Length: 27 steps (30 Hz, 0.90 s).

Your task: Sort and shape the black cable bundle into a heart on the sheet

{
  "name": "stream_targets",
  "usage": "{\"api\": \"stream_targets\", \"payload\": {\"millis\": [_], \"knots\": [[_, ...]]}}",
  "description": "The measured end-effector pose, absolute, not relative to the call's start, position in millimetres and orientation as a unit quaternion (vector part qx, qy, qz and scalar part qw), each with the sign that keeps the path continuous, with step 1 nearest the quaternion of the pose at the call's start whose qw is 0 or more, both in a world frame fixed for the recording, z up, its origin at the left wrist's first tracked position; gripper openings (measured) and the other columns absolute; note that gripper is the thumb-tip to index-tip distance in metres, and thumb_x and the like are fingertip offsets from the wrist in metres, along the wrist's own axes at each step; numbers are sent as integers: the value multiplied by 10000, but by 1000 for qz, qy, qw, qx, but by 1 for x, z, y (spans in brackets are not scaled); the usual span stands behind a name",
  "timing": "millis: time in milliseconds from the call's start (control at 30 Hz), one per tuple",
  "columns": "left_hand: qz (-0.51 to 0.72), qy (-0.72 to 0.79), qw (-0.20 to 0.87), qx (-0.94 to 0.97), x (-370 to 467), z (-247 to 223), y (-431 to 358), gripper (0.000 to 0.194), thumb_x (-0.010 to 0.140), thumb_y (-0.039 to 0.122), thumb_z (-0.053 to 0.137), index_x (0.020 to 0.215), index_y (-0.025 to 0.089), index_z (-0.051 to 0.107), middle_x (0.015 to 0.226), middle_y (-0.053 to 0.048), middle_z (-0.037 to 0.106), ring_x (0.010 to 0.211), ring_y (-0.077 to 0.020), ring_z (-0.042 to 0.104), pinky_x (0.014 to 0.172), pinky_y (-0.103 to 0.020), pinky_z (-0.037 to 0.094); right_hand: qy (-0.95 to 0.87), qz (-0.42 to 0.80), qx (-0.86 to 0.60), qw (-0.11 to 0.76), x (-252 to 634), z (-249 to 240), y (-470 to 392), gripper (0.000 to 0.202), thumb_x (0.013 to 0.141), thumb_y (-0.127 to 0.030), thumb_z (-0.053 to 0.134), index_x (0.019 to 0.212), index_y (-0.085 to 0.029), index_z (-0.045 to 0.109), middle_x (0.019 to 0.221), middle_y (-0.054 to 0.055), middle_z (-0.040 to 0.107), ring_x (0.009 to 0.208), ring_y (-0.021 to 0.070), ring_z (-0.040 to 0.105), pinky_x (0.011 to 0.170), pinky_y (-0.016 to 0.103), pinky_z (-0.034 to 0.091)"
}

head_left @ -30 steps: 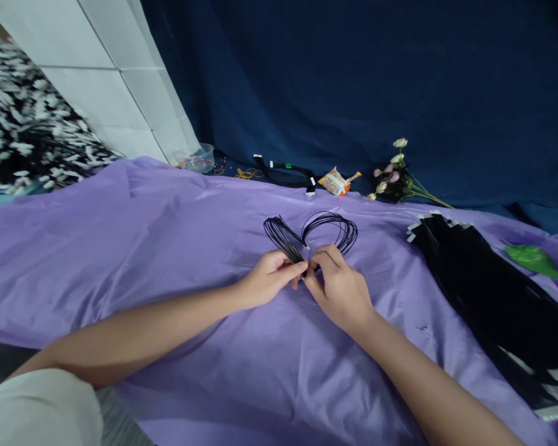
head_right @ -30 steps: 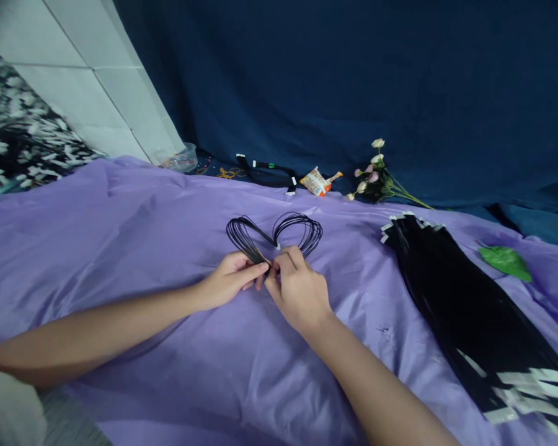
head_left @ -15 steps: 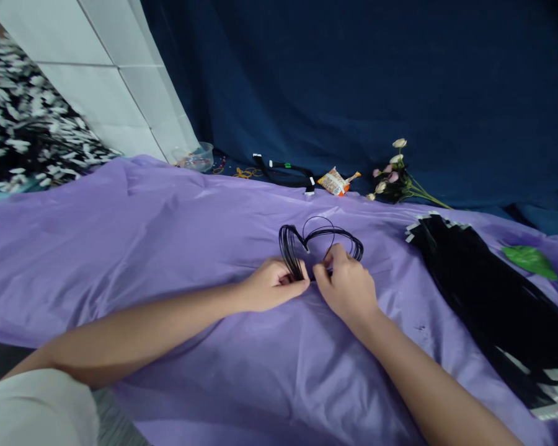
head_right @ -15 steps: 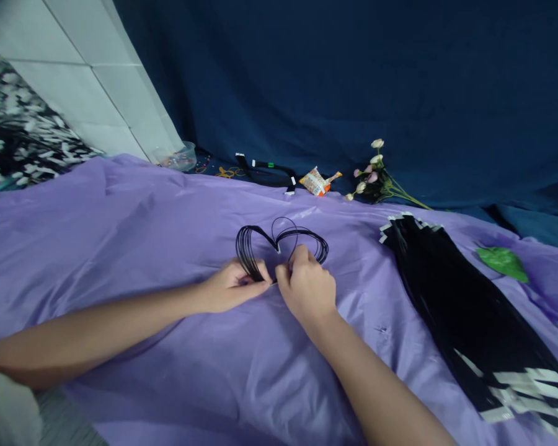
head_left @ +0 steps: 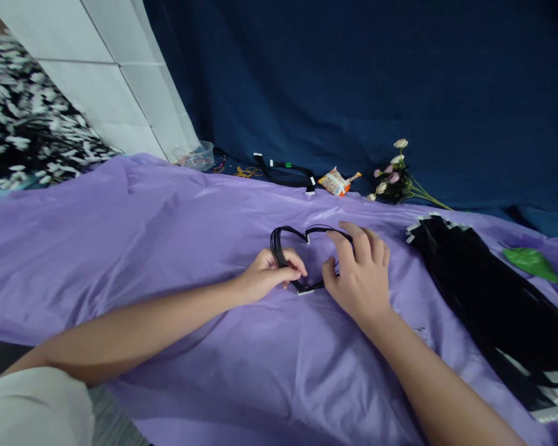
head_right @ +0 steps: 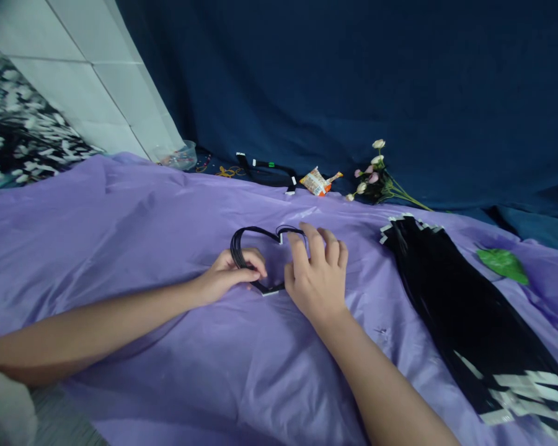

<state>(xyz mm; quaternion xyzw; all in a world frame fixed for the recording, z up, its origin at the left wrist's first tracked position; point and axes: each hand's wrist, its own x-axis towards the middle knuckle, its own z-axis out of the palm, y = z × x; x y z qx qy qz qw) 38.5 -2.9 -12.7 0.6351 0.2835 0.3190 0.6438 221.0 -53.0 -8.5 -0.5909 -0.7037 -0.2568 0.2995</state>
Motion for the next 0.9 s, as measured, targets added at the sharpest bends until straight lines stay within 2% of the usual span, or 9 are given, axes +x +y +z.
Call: {"api": "stream_targets", "payload": {"millis": [133,233,333,400,500,567,667,800,900], "knots": [[404,275,751,444,39,-10,3,170,577,70,683,692,154,591,729,2,553,720,-146,596,657,-253,460,-771,-226,-508,311,228,-9,-48,320,789,-80,495,1076,-174,599,1245,80,613,1213,286,490,1020,482,315],[407,240,808,351,36,-5,9,133,616,62,614,666,147,525,677,6,509,658,-136,576,623,-256,452,-837,-167,-434,287,233,-12,-44,301,812,-19,435,1024,-145,608,1086,68,678,1069,199,594,1055,412,344],[409,232,828,305,33,-1,15,61,692,113,561,677,143,509,610,13,456,541,-103,488,577,-253,438,-843,-148,-428,289,236,-15,-42,275,785,-14,432,949,-127,623,925,70,689,870,175,636,990,358,434],[415,258,822,292,33,-1,18,114,770,183,537,672,149,488,576,18,434,501,-102,456,545,-253,432,-821,-153,-464,294,236,-17,-43,249,756,-38,459,910,-137,628,885,67,681,814,190,631,872,335,501],[433,316,795,285,35,-1,21,197,835,255,516,671,161,460,543,27,422,472,-103,448,517,-248,430,-772,-156,-543,291,235,-17,-44,248,733,-84,503,933,-155,630,868,55,665,758,208,622,676,316,529],[441,345,778,285,37,-2,21,190,830,257,533,683,163,458,540,35,427,469,-100,462,516,-240,435,-761,-156,-552,304,236,-16,-44,265,736,-79,506,962,-153,622,868,54,660,774,205,624,782,346,532],[446,359,764,299,38,-4,21,186,808,273,578,706,160,471,564,34,464,511,-108,526,547,-238,460,-805,-135,-480,322,239,-16,-42,316,766,-17,457,1009,-151,607,948,65,666,899,186,625,1040,414,412],[445,351,757,325,37,-8,21,218,783,308,631,728,156,484,600,31,500,554,-113,565,569,-236,477,-861,-16,-405,308,241,-18,-42,403,812,28,370,1075,-171,602,1074,85,636,1030,164,595,917,318,498],[447,347,751,339,38,-9,20,235,782,320,645,737,157,482,598,39,495,524,-100,542,538,-227,463,-849,89,-393,342,238,-17,-46,383,821,14,383,1072,-181,597,1067,66,624,1001,136,600,871,271,500]]}}
